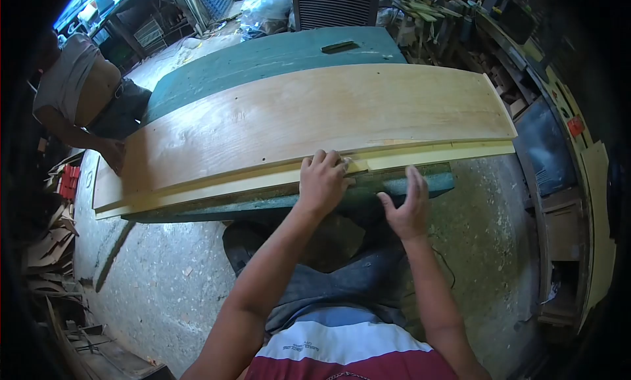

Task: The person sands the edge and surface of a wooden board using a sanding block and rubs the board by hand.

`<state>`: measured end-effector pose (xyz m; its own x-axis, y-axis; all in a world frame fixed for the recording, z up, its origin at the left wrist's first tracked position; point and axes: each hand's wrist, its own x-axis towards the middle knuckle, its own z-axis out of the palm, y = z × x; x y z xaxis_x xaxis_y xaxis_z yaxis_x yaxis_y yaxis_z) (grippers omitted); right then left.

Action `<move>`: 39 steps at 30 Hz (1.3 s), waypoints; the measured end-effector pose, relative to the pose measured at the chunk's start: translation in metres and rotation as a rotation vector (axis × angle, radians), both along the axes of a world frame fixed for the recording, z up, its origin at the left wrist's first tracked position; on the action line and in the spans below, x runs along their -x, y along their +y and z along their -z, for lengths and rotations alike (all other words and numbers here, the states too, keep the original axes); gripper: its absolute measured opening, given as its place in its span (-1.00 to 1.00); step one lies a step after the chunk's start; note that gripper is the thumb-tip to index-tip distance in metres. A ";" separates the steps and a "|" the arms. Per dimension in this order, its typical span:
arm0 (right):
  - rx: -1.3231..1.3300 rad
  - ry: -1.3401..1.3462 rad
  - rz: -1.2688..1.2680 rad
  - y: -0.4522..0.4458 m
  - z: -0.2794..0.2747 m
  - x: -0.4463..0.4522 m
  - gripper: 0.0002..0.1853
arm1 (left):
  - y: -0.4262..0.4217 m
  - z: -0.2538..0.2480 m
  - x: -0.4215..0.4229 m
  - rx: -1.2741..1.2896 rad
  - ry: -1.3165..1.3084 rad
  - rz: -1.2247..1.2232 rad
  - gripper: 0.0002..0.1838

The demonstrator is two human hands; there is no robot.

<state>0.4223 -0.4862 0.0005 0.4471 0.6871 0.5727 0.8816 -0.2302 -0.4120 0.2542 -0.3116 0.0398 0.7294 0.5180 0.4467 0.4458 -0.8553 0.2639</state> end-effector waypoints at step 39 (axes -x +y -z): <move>0.011 -0.495 -0.109 0.004 0.010 -0.115 -0.62 | 0.148 0.036 0.109 0.082 -0.398 -0.445 -0.85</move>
<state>0.5374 -0.4824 -0.0094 0.0489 0.7218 0.6904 0.9898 -0.1278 0.0636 0.1447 -0.1640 0.0036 0.2195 0.7799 0.5862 0.6099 -0.5786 0.5415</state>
